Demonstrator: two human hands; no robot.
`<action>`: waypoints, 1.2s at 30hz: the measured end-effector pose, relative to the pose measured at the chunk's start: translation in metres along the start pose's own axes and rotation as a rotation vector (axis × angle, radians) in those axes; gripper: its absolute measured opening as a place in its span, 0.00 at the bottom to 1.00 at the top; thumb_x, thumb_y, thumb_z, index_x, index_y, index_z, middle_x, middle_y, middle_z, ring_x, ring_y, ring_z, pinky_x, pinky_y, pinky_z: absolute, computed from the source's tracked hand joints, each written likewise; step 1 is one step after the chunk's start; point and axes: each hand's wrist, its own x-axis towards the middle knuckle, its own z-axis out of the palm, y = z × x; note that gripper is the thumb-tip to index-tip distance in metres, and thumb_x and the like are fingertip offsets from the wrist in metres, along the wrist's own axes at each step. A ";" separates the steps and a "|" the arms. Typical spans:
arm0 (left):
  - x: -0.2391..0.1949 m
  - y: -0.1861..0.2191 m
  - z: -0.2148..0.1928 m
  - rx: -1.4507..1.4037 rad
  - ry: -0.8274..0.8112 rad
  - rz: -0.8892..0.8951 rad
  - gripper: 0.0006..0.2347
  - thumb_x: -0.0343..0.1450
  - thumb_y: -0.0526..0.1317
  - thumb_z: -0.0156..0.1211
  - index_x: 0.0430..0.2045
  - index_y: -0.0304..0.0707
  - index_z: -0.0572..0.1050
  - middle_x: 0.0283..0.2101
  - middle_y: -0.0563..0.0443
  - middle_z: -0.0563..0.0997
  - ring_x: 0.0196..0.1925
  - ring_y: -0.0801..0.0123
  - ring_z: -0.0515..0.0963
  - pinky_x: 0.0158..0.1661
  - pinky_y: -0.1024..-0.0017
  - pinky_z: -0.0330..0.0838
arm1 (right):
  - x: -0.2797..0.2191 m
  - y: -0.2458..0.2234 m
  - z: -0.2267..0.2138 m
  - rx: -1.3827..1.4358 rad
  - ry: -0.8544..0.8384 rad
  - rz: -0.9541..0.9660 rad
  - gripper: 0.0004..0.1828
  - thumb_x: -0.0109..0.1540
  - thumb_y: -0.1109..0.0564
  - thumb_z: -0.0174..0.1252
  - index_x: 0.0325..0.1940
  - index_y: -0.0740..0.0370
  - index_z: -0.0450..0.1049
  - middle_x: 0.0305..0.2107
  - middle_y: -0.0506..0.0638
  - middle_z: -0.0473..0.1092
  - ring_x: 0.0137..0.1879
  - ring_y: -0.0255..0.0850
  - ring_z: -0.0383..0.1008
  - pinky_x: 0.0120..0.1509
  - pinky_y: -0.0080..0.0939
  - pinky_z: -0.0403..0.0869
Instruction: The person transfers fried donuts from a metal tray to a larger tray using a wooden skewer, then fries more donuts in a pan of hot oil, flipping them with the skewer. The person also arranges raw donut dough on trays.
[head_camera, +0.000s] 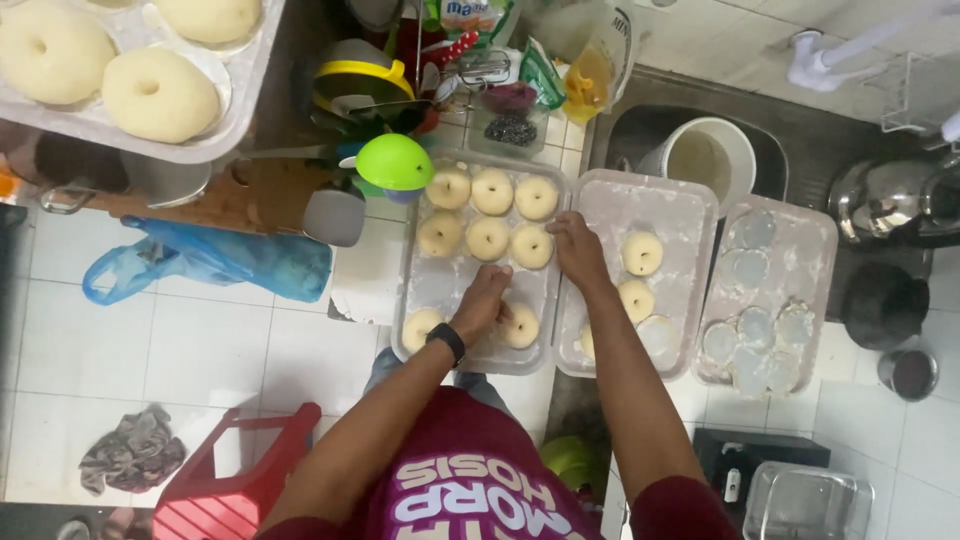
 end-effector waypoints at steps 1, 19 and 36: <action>0.002 0.000 0.003 -0.001 0.000 -0.001 0.23 0.77 0.61 0.43 0.50 0.39 0.67 0.25 0.47 0.76 0.27 0.65 0.80 0.28 0.70 0.74 | 0.001 -0.002 -0.001 -0.001 -0.001 0.000 0.23 0.68 0.52 0.40 0.62 0.62 0.70 0.55 0.58 0.75 0.63 0.58 0.73 0.68 0.61 0.69; 0.010 -0.019 0.010 -0.184 0.025 -0.034 0.19 0.77 0.59 0.48 0.50 0.44 0.67 0.20 0.49 0.76 0.23 0.69 0.76 0.28 0.74 0.70 | 0.020 0.022 -0.001 -0.117 -0.102 0.006 0.25 0.65 0.53 0.41 0.64 0.63 0.69 0.49 0.58 0.78 0.55 0.57 0.77 0.60 0.58 0.72; -0.026 -0.027 -0.012 -0.150 0.076 -0.059 0.21 0.75 0.59 0.50 0.50 0.42 0.67 0.23 0.45 0.74 0.25 0.62 0.78 0.26 0.71 0.69 | -0.033 0.019 0.007 0.033 -0.198 0.103 0.25 0.68 0.48 0.46 0.64 0.65 0.70 0.51 0.61 0.76 0.56 0.57 0.77 0.61 0.59 0.73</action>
